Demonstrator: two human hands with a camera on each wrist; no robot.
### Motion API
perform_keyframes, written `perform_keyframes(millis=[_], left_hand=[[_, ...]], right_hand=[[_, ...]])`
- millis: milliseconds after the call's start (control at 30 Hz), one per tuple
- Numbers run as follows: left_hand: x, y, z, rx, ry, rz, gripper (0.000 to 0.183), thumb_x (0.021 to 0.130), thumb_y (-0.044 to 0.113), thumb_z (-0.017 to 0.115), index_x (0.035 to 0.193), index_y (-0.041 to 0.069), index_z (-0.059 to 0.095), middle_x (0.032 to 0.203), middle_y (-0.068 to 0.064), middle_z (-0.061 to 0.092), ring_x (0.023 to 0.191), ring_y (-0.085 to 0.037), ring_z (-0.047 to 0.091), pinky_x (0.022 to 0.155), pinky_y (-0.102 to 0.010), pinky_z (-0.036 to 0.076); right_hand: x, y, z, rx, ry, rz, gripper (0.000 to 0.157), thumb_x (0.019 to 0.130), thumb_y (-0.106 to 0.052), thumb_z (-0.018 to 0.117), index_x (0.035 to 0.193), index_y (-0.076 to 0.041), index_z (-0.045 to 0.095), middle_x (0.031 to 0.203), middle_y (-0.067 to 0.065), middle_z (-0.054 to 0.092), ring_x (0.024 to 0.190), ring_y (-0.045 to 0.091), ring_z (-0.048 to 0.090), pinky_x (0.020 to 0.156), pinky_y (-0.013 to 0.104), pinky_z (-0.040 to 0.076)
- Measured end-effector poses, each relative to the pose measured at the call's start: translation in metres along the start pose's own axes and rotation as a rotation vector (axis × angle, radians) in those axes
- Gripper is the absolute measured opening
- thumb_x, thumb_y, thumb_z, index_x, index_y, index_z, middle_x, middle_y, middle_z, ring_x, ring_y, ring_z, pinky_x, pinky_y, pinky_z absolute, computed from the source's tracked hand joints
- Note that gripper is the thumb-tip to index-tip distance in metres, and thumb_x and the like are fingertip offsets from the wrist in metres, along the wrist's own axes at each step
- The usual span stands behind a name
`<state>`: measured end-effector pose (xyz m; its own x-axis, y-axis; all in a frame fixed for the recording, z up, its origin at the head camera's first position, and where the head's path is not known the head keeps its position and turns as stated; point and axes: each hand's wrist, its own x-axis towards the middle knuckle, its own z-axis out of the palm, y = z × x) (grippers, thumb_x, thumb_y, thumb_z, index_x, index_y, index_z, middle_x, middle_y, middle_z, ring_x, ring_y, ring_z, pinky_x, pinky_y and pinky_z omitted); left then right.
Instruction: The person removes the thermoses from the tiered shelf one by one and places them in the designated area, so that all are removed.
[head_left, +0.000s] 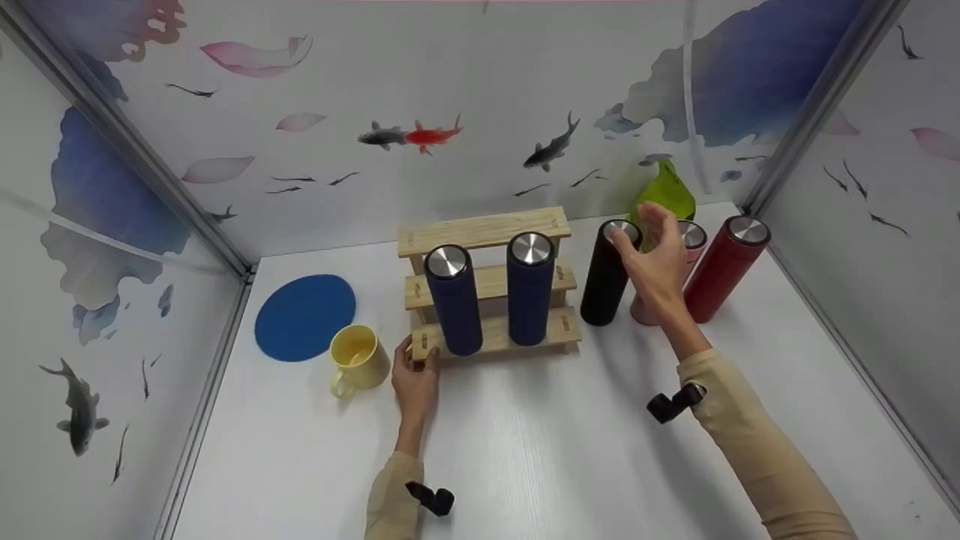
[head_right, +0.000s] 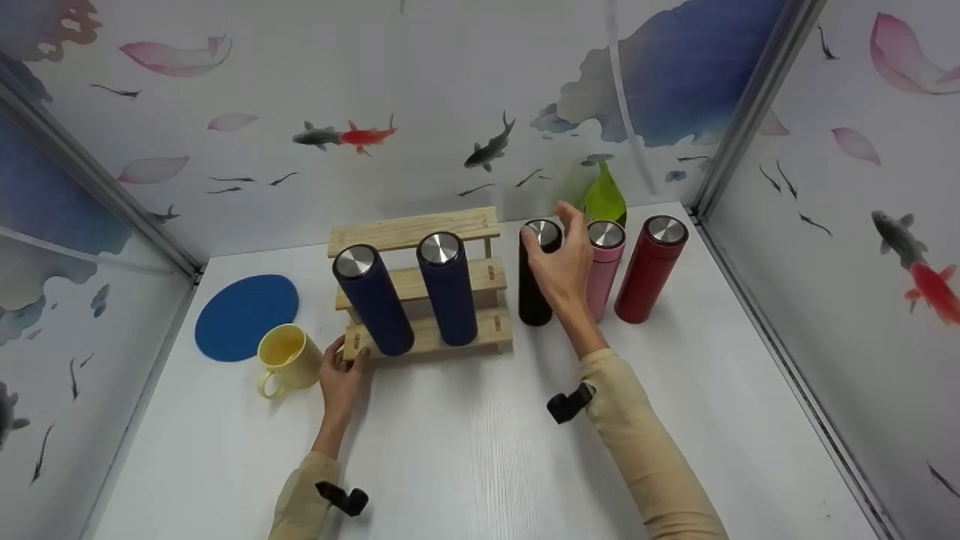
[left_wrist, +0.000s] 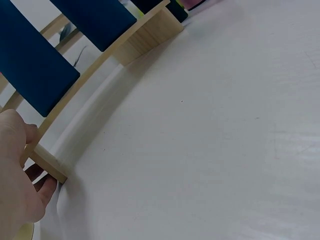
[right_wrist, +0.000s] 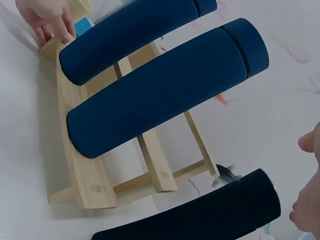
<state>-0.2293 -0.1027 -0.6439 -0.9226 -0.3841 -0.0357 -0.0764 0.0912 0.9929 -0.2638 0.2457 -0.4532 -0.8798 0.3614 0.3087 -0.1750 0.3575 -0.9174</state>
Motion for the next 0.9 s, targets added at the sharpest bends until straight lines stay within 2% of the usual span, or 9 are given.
perform_keyframes(millis=[267, 367, 533, 633, 833, 900], left_hand=[[0.000, 0.000, -0.001, 0.015, -0.006, -0.009, 0.056, 0.095, 0.013, 0.070, 0.146, 0.008, 0.048, 0.133, -0.019, 0.061, 0.112, -0.028, 0.061, 0.091, -0.034, 0.050], [0.000, 0.000, -0.001, 0.014, -0.007, -0.008, 0.056, 0.095, 0.013, 0.070, 0.146, 0.009, 0.048, 0.133, -0.019, 0.061, 0.111, -0.027, 0.061, 0.089, -0.033, 0.050], [0.000, 0.000, -0.001, 0.015, -0.009, 0.006, 0.055, 0.095, 0.012, 0.069, 0.146, 0.009, 0.048, 0.130, -0.019, 0.063, 0.105, -0.026, 0.060, 0.084, -0.028, 0.049], [0.001, 0.000, -0.001, 0.022, -0.003, 0.017, 0.054, 0.095, 0.011, 0.069, 0.146, 0.008, 0.049, 0.128, -0.020, 0.064, 0.103, -0.027, 0.060, 0.082, -0.027, 0.048], [0.000, 0.000, -0.001, 0.013, -0.003, 0.027, 0.054, 0.095, 0.011, 0.070, 0.145, 0.007, 0.049, 0.128, -0.021, 0.064, 0.103, -0.027, 0.061, 0.081, -0.025, 0.049], [-0.001, 0.000, -0.002, 0.001, -0.005, 0.038, 0.054, 0.095, 0.011, 0.071, 0.144, 0.006, 0.050, 0.128, -0.021, 0.064, 0.101, -0.028, 0.062, 0.078, -0.023, 0.049]], right_hand=[[-0.007, -0.013, 0.003, 0.043, -0.016, -0.033, 0.058, 0.095, -0.029, 0.072, 0.144, -0.005, 0.049, 0.147, 0.010, 0.054, 0.141, 0.020, 0.048, 0.120, 0.036, 0.034], [-0.012, -0.019, 0.006, 0.068, -0.024, -0.047, 0.056, 0.096, -0.024, 0.071, 0.143, -0.004, 0.049, 0.147, 0.010, 0.055, 0.142, 0.020, 0.047, 0.120, 0.036, 0.033], [-0.018, -0.028, 0.014, 0.095, -0.029, -0.075, 0.052, 0.096, -0.012, 0.069, 0.142, 0.001, 0.049, 0.146, 0.018, 0.055, 0.141, 0.026, 0.048, 0.121, 0.040, 0.032], [-0.022, -0.030, 0.018, 0.109, -0.038, -0.102, 0.051, 0.095, -0.013, 0.071, 0.140, 0.002, 0.052, 0.142, 0.017, 0.058, 0.137, 0.026, 0.051, 0.119, 0.038, 0.035], [-0.040, -0.059, 0.021, 0.136, -0.107, -0.111, 0.052, 0.094, -0.007, 0.070, 0.139, 0.009, 0.050, 0.142, 0.024, 0.055, 0.138, 0.031, 0.050, 0.119, 0.041, 0.034], [-0.042, -0.058, 0.025, 0.137, -0.136, -0.113, 0.053, 0.095, -0.006, 0.069, 0.141, 0.008, 0.048, 0.144, 0.026, 0.053, 0.140, 0.033, 0.047, 0.120, 0.041, 0.033]])
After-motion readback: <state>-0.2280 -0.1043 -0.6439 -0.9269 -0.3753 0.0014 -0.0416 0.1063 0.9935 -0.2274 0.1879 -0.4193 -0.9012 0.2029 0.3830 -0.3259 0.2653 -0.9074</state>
